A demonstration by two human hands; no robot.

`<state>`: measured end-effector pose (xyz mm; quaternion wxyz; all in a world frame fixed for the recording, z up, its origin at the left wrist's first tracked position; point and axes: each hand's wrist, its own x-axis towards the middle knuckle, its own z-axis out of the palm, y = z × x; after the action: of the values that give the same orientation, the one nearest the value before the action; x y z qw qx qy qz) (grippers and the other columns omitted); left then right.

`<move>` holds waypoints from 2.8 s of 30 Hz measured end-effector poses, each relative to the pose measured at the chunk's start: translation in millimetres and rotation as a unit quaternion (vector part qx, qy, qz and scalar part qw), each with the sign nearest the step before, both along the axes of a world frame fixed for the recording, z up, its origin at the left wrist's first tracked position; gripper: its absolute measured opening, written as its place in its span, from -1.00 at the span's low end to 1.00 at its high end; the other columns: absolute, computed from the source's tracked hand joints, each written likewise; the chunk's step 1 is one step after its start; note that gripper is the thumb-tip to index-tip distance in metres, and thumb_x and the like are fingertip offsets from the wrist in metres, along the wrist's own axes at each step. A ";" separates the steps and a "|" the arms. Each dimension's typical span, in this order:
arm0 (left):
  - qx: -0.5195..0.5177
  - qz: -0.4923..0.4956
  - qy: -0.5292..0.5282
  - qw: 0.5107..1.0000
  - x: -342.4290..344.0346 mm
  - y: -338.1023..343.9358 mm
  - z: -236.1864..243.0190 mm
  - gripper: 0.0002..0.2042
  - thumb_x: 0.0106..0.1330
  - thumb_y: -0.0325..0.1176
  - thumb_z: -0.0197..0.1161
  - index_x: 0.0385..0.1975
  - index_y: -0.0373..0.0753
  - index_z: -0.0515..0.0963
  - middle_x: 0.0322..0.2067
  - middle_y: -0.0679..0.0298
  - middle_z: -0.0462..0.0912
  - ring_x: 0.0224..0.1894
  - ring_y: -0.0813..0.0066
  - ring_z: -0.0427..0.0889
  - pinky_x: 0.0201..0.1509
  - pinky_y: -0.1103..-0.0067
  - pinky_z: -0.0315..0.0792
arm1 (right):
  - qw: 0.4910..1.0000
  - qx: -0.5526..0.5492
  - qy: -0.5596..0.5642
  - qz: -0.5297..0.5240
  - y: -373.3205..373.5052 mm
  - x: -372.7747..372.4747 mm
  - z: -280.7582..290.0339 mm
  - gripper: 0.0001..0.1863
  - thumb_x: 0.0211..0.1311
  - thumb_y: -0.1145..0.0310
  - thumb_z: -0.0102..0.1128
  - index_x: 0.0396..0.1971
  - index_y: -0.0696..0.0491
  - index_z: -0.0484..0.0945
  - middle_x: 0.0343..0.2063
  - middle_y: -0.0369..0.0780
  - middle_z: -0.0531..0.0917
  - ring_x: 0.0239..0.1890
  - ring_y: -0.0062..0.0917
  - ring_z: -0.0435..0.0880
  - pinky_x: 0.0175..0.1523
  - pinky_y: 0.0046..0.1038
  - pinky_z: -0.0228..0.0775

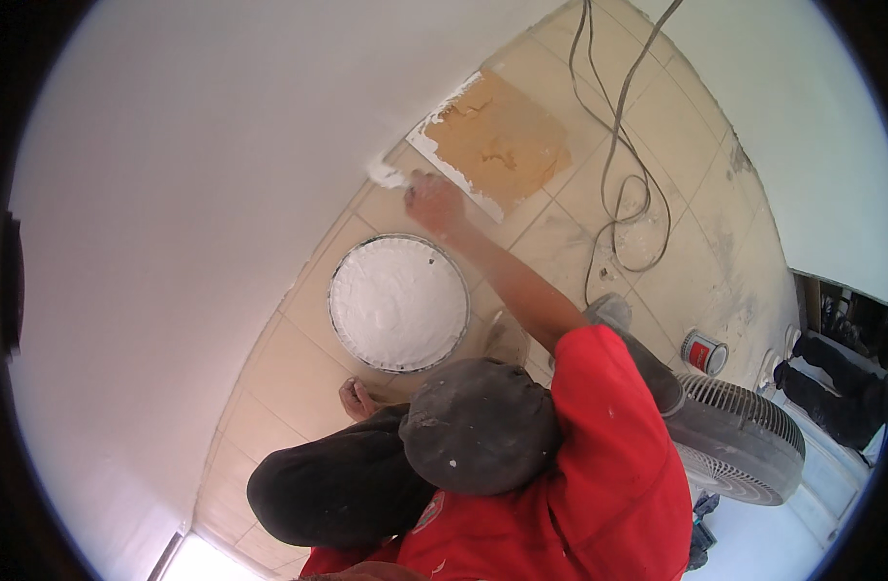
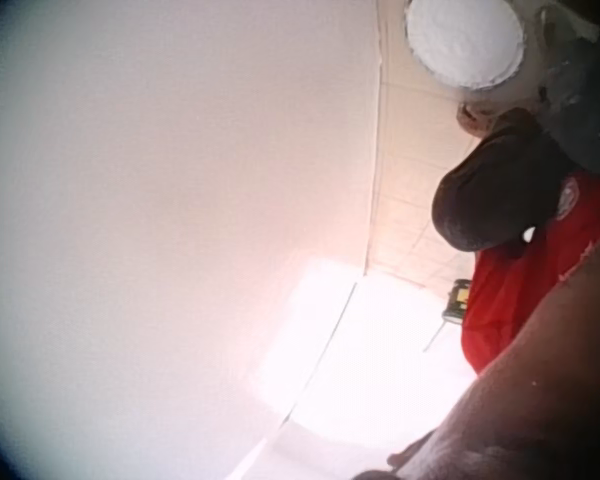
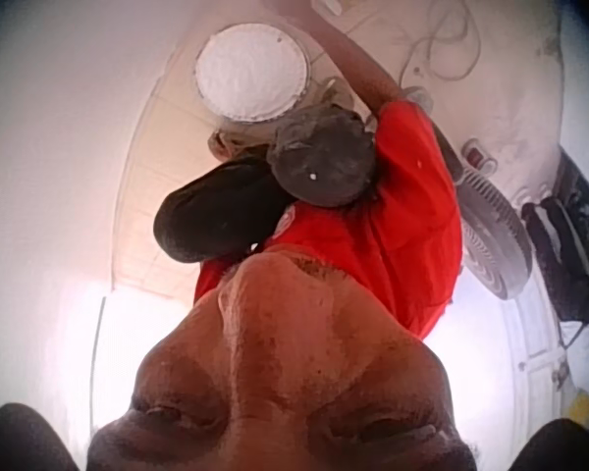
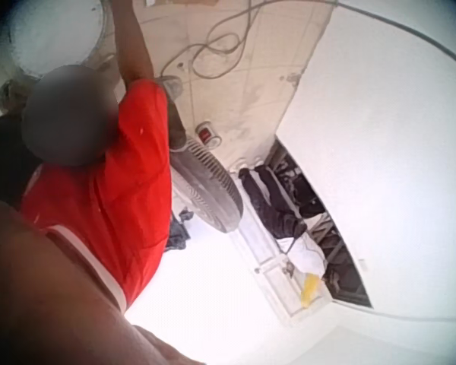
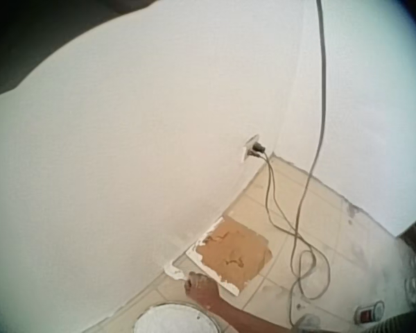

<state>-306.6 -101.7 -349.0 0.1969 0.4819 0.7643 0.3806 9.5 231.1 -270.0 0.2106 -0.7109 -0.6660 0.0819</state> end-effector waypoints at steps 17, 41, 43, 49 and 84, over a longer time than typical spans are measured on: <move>0.001 0.036 -0.048 0.998 5.4 -1.3 0.8 -0.71 0.46 -0.26 0.08 -0.17 -0.40 0.56 -0.24 0.01 0.60 -0.19 0.08 0.55 -0.07 0.27 0.43 | 0.995 0.040 0.084 -0.027 -51.9 62.0 22.2 -0.68 0.17 0.07 0.28 -0.29 0.03 0.57 -0.41 -0.12 0.70 -0.30 -0.11 0.71 -0.17 -0.12 0.52; -0.002 0.023 -0.025 0.999 2.4 -1.0 9.8 -0.71 0.48 -0.27 0.04 -0.16 -0.41 0.55 -0.22 -0.04 0.60 -0.13 -0.01 0.55 -0.01 0.21 0.41 | 0.988 0.087 -0.043 -0.118 -65.1 177.3 -27.8 -0.71 0.30 0.17 0.21 -0.10 0.02 0.63 -0.22 -0.14 0.75 -0.11 -0.23 0.72 0.14 -0.14 0.39; -0.006 0.025 -0.021 0.999 2.9 -0.8 10.3 -0.72 0.48 -0.27 0.04 -0.16 -0.41 0.55 -0.22 -0.04 0.61 -0.14 -0.02 0.55 -0.02 0.20 0.41 | 0.988 0.100 -0.052 -0.106 -64.3 182.8 -31.6 -0.73 0.30 0.18 0.23 -0.11 0.01 0.64 -0.26 -0.16 0.75 -0.16 -0.21 0.73 0.10 -0.14 0.41; 0.017 0.010 -0.032 0.999 -0.9 0.0 0.4 -0.72 0.48 -0.28 0.05 -0.16 -0.41 0.55 -0.22 -0.05 0.61 -0.16 -0.03 0.55 -0.03 0.20 0.41 | 0.983 0.112 -0.065 -0.127 -58.3 193.1 -36.4 -0.74 0.30 0.16 0.25 -0.13 -0.01 0.63 -0.32 -0.14 0.73 -0.24 -0.16 0.72 -0.01 -0.16 0.48; 0.032 0.040 -0.042 0.998 -5.0 -5.3 -3.4 -0.71 0.48 -0.26 0.09 -0.15 -0.41 0.57 -0.23 0.02 0.62 -0.19 0.14 0.60 -0.05 0.35 0.49 | 0.978 0.028 -0.002 0.209 -140.9 74.0 -14.9 -0.64 0.14 0.08 0.29 -0.21 0.05 0.59 -0.25 0.00 0.67 -0.18 -0.07 0.70 -0.12 -0.08 0.54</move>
<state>-311.6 -107.0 -352.4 0.1979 0.4410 0.7615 0.4319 83.5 90.2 -284.9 0.2080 -0.5502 -0.8020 0.1039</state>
